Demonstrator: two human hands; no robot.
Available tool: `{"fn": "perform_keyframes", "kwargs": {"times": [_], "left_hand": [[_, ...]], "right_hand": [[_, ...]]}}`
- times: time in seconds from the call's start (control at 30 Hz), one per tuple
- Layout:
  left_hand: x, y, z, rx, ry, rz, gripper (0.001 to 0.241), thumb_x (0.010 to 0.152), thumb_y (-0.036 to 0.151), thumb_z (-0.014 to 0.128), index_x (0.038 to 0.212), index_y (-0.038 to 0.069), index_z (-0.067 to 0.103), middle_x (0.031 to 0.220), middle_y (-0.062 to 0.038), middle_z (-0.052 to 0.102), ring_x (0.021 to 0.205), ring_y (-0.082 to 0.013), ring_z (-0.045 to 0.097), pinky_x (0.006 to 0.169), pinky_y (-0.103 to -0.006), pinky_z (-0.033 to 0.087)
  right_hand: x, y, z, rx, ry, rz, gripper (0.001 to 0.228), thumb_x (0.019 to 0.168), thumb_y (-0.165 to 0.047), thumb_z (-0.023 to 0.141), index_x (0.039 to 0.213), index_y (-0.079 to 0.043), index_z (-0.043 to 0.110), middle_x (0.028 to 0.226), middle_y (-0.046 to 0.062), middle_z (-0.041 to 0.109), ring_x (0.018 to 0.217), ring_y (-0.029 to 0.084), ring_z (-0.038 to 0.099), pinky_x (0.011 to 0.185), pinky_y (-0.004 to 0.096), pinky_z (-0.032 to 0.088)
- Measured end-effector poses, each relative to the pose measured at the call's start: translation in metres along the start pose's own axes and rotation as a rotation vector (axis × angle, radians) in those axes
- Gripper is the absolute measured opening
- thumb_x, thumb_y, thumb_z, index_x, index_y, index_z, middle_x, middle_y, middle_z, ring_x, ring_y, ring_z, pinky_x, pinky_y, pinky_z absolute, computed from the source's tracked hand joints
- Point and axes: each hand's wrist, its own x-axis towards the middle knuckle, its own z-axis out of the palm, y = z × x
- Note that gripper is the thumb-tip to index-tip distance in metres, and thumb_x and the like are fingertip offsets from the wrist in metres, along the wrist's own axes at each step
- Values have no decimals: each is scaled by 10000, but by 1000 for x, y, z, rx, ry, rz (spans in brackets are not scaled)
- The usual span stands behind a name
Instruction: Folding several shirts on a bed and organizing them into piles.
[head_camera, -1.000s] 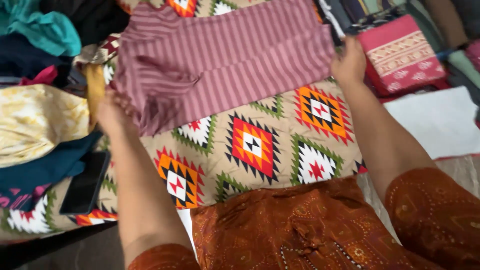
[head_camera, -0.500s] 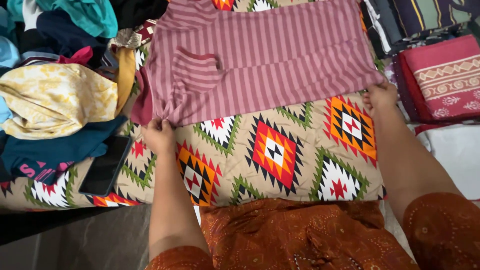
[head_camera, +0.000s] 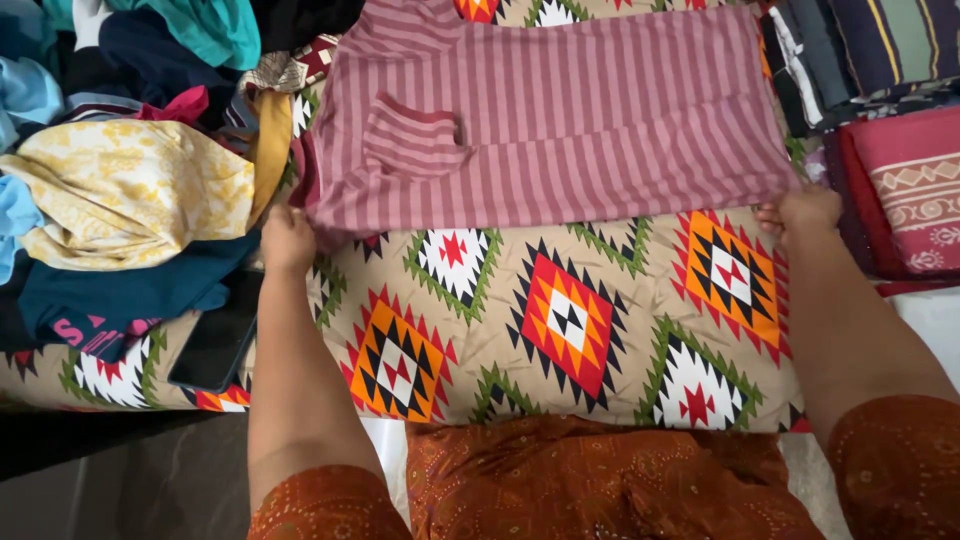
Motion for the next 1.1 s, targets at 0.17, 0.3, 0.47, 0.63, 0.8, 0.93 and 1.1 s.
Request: {"fn": "perform_keyframes", "kwargs": {"times": [0.17, 0.3, 0.47, 0.63, 0.8, 0.93, 1.1], "left_hand": [[-32, 46, -41, -318, -131, -95, 165, 1024, 180, 676, 1037, 20, 637, 908, -127, 706, 797, -182, 667, 740, -323, 512], [-54, 37, -46, -524, -251, -161, 173, 905, 85, 748, 1050, 44, 662, 905, -41, 717, 806, -111, 665, 748, -275, 536], [-59, 35, -42, -781, -79, -254, 65, 1026, 109, 668, 1064, 65, 638, 869, 8, 654, 759, -87, 583, 677, -254, 463], [-58, 80, -61, -1148, -229, -505, 52, 1037, 194, 536, 995, 183, 564, 728, 4, 632, 584, -126, 583, 512, -251, 420], [-59, 41, -51, -116, 81, 98, 264, 1078, 263, 685, 958, 28, 665, 846, -201, 689, 753, -372, 645, 658, -458, 503], [-69, 96, -107, -172, -20, -105, 387, 972, 368, 734, 849, 6, 674, 771, -210, 674, 693, -380, 652, 687, -480, 514], [-94, 81, -120, -55, 13, -144, 390, 836, 394, 845, 814, 32, 701, 777, -197, 693, 746, -387, 691, 722, -451, 542]], "right_hand": [[43, 17, -6, 64, -4, 49, 310, 1022, -146, 468, 1269, 22, 551, 756, 116, 670, 536, 209, 650, 438, 372, 525], [-22, -12, -3, 93, -23, -54, 222, 999, -178, 686, 1139, -8, 658, 761, 123, 664, 532, 199, 636, 437, 338, 500], [-2, 0, -9, 126, 2, -115, 199, 922, -64, 748, 1052, 30, 630, 784, 113, 697, 545, 174, 673, 428, 300, 503], [1, 11, -11, 187, 50, -216, 178, 913, 48, 743, 1040, 79, 622, 833, 160, 705, 583, 190, 674, 450, 286, 475], [-12, 4, -18, 158, 164, -285, 279, 820, 97, 761, 952, -5, 537, 814, 110, 691, 565, 196, 711, 424, 295, 554], [-26, -12, -27, -12, 259, -362, 247, 822, 73, 768, 940, -14, 571, 829, 100, 690, 569, 200, 698, 413, 306, 539], [-67, -21, -60, -603, 264, -537, 144, 816, 46, 734, 918, 56, 632, 918, 202, 720, 729, 297, 721, 590, 449, 583]]}}
